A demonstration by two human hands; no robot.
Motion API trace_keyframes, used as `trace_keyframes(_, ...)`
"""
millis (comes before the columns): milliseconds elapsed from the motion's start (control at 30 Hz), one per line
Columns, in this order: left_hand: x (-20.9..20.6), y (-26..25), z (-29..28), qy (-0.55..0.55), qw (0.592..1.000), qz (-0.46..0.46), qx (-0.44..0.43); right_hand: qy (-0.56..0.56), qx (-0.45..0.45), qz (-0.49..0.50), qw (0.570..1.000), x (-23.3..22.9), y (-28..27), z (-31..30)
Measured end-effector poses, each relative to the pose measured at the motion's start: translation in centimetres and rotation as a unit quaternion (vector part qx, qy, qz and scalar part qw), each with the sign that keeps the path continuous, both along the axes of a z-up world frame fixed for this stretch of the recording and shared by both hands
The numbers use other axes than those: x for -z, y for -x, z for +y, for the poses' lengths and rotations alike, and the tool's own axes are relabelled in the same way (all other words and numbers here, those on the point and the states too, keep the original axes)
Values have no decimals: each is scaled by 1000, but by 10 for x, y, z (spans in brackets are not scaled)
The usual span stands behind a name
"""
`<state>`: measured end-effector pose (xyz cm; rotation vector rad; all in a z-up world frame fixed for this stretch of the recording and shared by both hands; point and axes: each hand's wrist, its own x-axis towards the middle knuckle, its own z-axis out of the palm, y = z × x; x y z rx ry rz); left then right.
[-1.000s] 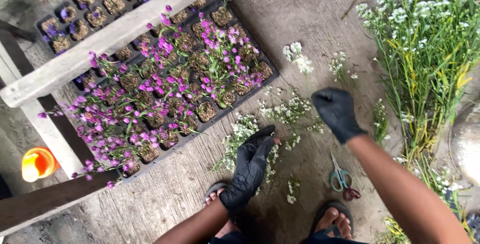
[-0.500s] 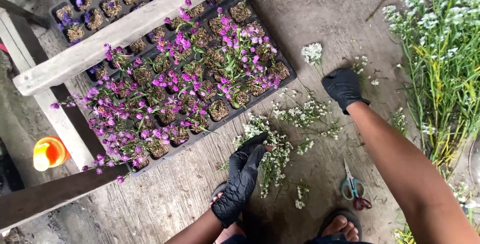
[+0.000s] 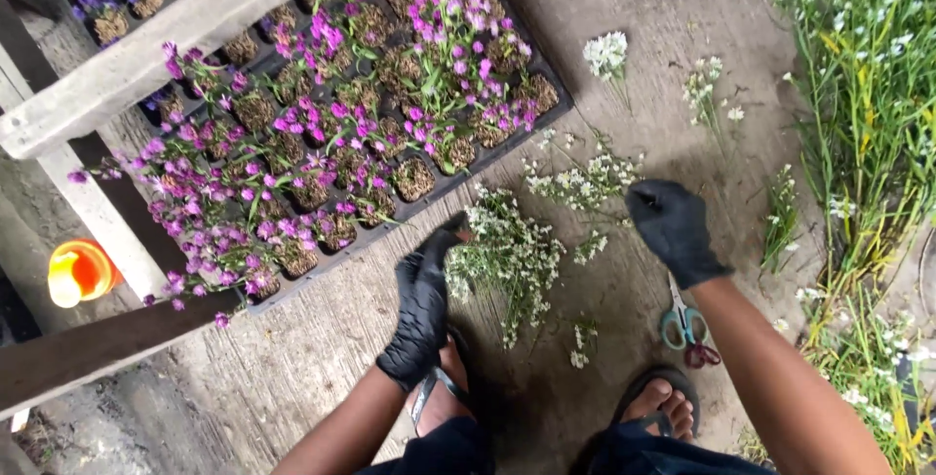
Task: Trimming small white flowers with scissors, sorting them, and inspecting flower trays in a nursery.
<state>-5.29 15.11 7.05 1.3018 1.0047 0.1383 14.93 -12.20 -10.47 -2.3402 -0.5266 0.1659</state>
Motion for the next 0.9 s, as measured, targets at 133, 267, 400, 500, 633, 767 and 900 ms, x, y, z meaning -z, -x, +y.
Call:
trace_keyframes(133, 19, 16, 13, -36, 998, -6, -56, -18, 5, 71, 997, -7, 40, -8)
trace_keyframes(267, 30, 26, 20, -97, 995, 1, -39, -25, -27, 99, 994, -24, 60, 5)
trace_keyframes(400, 52, 36, 23, -90, 994, -7, -65, -49, -81, 105, 990, -34, 80, 23)
trace_keyframes(500, 93, 47, 23, -87, 994, -29, -53, -58, -111, 122, 985, -24, 90, 32)
trace_keyframes(633, 111, 56, 23, -93, 994, -37, -53, -74, -102, 121, 985, -27, 100, 51)
trace_keyframes(767, 129, 69, 29, -117, 992, -46, -6, -17, -156, -45, 987, -48, 102, 70)
trace_keyframes(900, 140, 77, 32, -121, 990, -65, -11, 20, -227, -115, 967, -71, 102, 95)
